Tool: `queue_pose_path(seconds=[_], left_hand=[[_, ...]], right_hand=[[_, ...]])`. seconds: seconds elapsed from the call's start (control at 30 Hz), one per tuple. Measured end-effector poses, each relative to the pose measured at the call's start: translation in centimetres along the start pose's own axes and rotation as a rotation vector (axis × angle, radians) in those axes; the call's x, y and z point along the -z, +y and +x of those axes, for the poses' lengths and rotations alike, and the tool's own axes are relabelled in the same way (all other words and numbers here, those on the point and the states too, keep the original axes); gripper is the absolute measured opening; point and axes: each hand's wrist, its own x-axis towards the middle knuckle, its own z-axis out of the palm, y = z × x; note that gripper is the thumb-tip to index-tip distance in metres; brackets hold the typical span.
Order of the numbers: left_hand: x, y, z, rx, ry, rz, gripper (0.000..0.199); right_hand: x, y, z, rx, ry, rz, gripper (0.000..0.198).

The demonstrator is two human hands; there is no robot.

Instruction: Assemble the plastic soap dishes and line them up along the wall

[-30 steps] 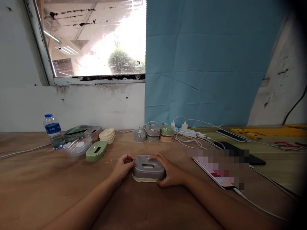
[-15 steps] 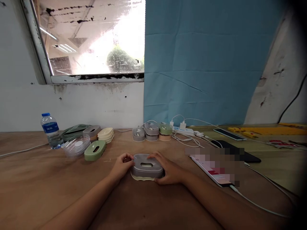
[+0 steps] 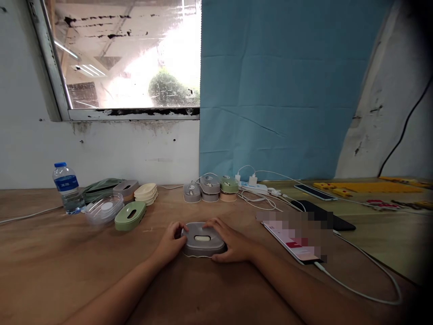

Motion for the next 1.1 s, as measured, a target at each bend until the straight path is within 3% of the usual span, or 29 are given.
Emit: queue_pose_path(seconds=[0.13,0.33,0.5,0.57,0.67,0.73,0.83,0.97,1.1], left_hand=[[0.1,0.0,0.1,0.011,-0.041,-0.006,0.022],[0.3,0.3,-0.1,-0.041,-0.060,0.161,0.022],[1.6,1.3,-0.3,-0.186,-0.117,0.391,0.026],[3.4,1.7,0.3,-0.268,-0.057,0.534,0.027],[8.0,1.3,1.6,-0.293,0.272,0.776,0.028],[11.4,0.5,2.1,-0.252,0.496,0.974,0.028],[15.6,-1.1,2.0,-0.033,0.664,1.201,0.031],[18.1,-2.4,1.3,0.266,0.640,1.221,0.031],[18.9,-2.8,1.2,0.313,0.595,1.175,0.028]], right_hand=[[0.0,-0.1,0.0,-0.009,-0.002,0.012,0.073],[-0.1,-0.2,0.1,-0.074,-0.013,0.025,0.079],[-0.1,-0.4,0.1,-0.107,-0.009,0.003,0.080],[0.0,-0.4,0.1,-0.118,-0.010,0.002,0.080],[0.0,-0.4,0.1,-0.131,-0.010,0.002,0.080],[0.0,-0.4,0.1,-0.129,-0.012,0.001,0.080],[0.0,-0.4,0.1,-0.120,-0.015,-0.001,0.079],[0.0,-0.4,0.2,-0.112,-0.007,0.004,0.078],[-0.1,-0.4,0.2,-0.114,-0.005,0.011,0.077]])
